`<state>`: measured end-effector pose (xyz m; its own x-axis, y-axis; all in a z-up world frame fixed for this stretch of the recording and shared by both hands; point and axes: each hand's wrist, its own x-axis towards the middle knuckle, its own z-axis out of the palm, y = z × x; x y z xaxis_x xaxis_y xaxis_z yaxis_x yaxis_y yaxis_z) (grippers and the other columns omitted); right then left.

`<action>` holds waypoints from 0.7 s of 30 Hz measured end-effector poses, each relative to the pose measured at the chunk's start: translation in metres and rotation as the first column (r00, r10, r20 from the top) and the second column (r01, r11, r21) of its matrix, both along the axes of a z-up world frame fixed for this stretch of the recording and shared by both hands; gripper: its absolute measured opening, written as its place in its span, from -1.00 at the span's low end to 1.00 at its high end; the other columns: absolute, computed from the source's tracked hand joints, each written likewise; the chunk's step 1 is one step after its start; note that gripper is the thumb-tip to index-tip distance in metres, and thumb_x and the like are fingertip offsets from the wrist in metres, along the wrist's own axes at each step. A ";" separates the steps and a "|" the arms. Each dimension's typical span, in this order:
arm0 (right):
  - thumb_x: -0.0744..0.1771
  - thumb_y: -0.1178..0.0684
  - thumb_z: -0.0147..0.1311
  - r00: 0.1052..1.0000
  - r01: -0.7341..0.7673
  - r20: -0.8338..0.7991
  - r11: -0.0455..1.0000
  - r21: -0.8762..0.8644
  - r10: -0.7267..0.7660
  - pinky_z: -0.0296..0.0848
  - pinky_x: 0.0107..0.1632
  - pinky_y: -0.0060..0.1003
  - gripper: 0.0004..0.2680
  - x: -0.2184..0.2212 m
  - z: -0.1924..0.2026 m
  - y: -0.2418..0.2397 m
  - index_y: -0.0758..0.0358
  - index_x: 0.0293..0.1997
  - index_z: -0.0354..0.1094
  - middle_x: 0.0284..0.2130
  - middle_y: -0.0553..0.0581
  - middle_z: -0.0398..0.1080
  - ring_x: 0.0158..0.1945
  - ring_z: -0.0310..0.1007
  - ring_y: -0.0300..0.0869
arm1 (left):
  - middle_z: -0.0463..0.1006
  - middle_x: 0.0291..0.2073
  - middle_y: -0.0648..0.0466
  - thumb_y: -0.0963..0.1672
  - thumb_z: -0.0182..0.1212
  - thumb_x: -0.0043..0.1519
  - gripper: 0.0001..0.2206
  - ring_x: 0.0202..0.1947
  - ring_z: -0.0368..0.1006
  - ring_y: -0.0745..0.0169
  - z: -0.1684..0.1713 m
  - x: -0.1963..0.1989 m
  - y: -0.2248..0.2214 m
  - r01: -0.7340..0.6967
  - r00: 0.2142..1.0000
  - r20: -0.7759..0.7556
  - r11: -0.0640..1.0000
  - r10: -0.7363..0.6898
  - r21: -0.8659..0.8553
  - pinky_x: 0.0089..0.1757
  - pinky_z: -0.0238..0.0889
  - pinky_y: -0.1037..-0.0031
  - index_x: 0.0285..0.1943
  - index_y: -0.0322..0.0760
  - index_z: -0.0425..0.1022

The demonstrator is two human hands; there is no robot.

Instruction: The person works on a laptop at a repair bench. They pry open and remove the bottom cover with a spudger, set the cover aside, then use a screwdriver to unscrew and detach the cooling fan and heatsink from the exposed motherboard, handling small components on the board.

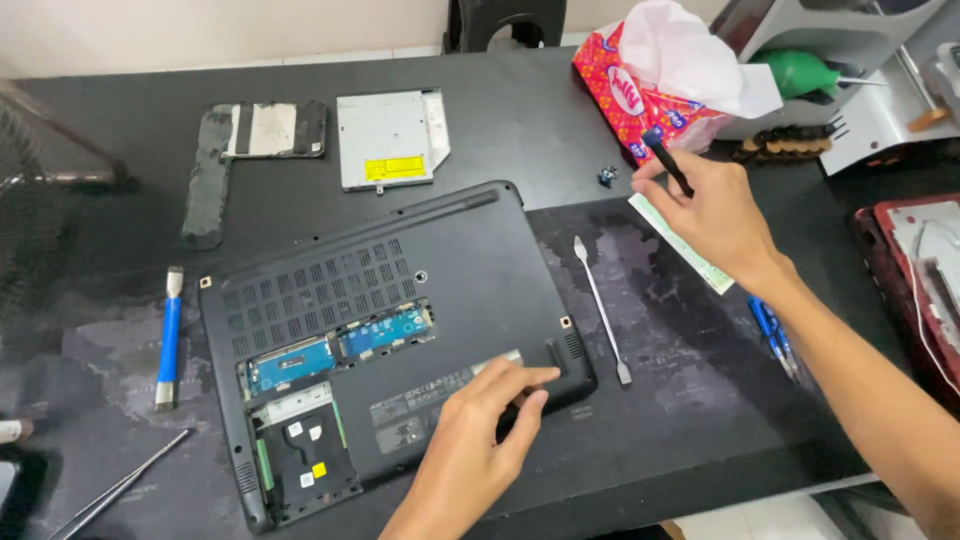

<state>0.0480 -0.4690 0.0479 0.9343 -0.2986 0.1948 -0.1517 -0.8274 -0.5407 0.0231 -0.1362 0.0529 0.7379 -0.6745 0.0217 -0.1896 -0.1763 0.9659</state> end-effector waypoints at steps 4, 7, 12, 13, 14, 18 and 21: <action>0.36 0.09 0.23 0.999 -0.013 0.037 1.000 0.010 0.013 0.17 -0.44 -0.25 -0.87 0.016 -0.018 -0.009 0.32 -0.08 0.51 -0.67 0.16 0.10 -0.57 0.09 -0.25 | 0.54 -0.24 -0.08 -0.22 0.22 0.25 -0.83 -0.06 0.49 -0.13 -0.003 -0.006 -0.005 -0.014 0.980 0.197 0.999 0.006 0.037 -0.08 0.35 0.23 -0.01 -0.36 0.59; 0.37 0.11 0.20 0.985 -0.095 0.149 0.995 0.030 0.090 0.28 -0.39 -0.35 -0.88 0.027 -0.033 -0.017 0.36 -0.10 0.48 -0.50 0.00 0.38 -0.53 0.28 -0.34 | 0.54 -0.23 -0.04 -0.20 0.23 0.25 -0.80 -0.10 0.47 -0.06 -0.004 -0.008 -0.003 0.023 0.984 0.172 0.989 -0.049 0.147 -0.05 0.32 0.24 0.02 -0.34 0.59; 0.41 0.10 0.14 0.987 -0.042 0.156 0.997 0.071 0.031 0.26 -0.41 -0.30 -0.86 0.020 -0.025 -0.016 0.37 -0.03 0.49 -0.49 0.14 0.44 -0.49 0.35 -0.32 | 0.48 -0.02 -0.07 -0.16 0.26 0.23 -0.70 0.05 0.40 -0.09 -0.027 -0.014 0.024 0.052 0.933 0.331 0.961 -0.144 0.271 0.04 0.27 0.21 0.14 -0.32 0.54; 0.41 0.10 0.14 0.987 -0.049 0.155 0.996 0.073 0.037 0.26 -0.41 -0.30 -0.86 0.012 -0.018 -0.009 0.37 -0.03 0.49 -0.49 0.14 0.44 -0.49 0.35 -0.32 | 0.48 -0.02 -0.07 -0.16 0.26 0.23 -0.70 0.05 0.40 -0.09 -0.032 -0.015 0.033 0.046 0.934 0.328 0.961 -0.139 0.273 0.04 0.27 0.21 0.14 -0.32 0.54; 0.44 0.08 0.12 0.996 0.022 0.079 0.994 0.109 -0.031 0.23 -0.40 -0.23 -0.85 0.004 -0.009 -0.002 0.38 0.00 0.44 -0.50 0.21 0.39 -0.47 0.28 -0.21 | 0.43 0.05 -0.14 -0.12 0.29 0.20 -0.61 0.11 0.35 -0.17 -0.037 -0.015 0.042 -0.006 0.860 0.487 0.950 -0.155 0.312 0.06 0.22 0.12 0.21 -0.32 0.48; 0.42 0.13 0.07 0.987 -0.136 0.075 0.985 -0.104 0.144 0.36 -0.20 -0.15 -0.84 -0.032 -0.005 0.018 0.39 0.08 0.38 -0.28 0.29 0.41 -0.28 0.40 0.02 | 0.30 0.20 -0.32 0.00 0.34 0.08 -0.36 0.23 0.20 -0.34 -0.048 -0.014 0.079 -0.201 0.677 0.712 0.882 -0.189 0.426 0.09 0.10 -0.10 0.35 -0.28 0.33; 0.36 0.09 0.17 0.990 -0.067 -0.131 0.989 -0.130 0.049 0.37 -0.23 -0.08 -0.82 -0.048 -0.009 0.036 0.37 0.00 0.40 -0.33 0.29 0.37 -0.31 0.39 0.09 | 0.29 0.22 -0.31 0.03 0.36 0.06 -0.32 0.23 0.22 -0.31 -0.048 -0.013 0.107 -0.355 0.637 0.764 0.841 -0.101 0.408 0.11 0.10 -0.07 0.37 -0.24 0.32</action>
<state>0.0002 -0.4329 0.0394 0.9690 -0.2224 0.1076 -0.1618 -0.9005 -0.4037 0.0103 -0.0295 0.0051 0.6947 -0.6537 0.2999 -0.7190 -0.6422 0.2658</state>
